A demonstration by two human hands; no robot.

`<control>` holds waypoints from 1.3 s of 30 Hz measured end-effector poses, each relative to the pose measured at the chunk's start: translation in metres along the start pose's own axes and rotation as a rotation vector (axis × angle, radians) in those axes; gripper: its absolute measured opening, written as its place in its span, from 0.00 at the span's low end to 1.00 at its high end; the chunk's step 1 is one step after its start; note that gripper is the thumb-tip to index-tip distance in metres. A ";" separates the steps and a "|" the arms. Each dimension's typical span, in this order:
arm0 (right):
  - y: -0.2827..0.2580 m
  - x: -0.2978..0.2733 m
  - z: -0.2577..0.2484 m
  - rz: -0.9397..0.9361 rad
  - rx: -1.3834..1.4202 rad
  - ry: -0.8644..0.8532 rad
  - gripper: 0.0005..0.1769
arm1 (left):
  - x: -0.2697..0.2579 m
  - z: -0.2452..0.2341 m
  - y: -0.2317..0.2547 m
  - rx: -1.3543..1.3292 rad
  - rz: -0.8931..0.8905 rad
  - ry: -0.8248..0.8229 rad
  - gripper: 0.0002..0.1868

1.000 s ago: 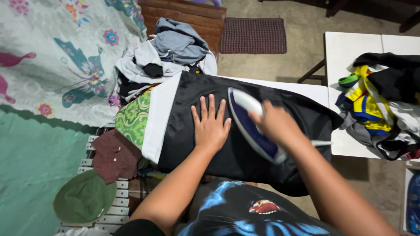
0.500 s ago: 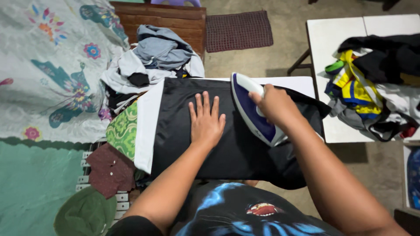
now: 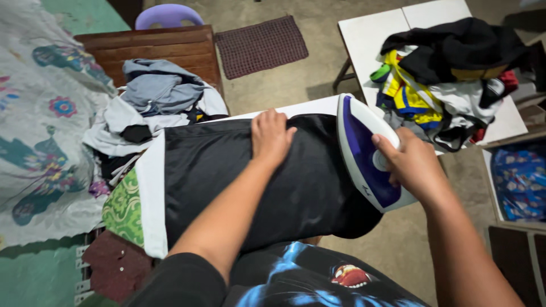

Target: The person irons a black t-shirt on a white ironing board. They smooth the fabric with one hand while moving the iron with the other, then flip the shirt to iron the other side.

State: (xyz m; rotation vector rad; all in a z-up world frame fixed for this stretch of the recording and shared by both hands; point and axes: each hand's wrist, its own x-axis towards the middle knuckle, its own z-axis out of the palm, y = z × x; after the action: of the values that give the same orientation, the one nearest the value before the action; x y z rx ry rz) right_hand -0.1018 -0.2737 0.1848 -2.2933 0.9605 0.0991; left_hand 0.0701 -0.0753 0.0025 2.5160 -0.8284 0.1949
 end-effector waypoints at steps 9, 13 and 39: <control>0.024 -0.002 -0.012 0.061 0.026 0.002 0.27 | -0.022 -0.061 -0.072 -0.379 -0.271 -0.145 0.21; 0.015 0.002 -0.002 0.020 -0.012 -0.052 0.28 | -0.049 -0.102 -0.118 -0.251 -0.346 -0.190 0.21; 0.025 -0.001 0.001 0.048 -0.098 -0.133 0.28 | 0.037 0.000 0.034 -0.065 -0.061 -0.067 0.29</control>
State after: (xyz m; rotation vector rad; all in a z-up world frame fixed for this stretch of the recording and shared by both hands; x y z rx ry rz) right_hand -0.1191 -0.2856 0.1711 -2.3194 0.9606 0.3216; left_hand 0.0801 -0.1186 0.0268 2.4950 -0.7698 0.0624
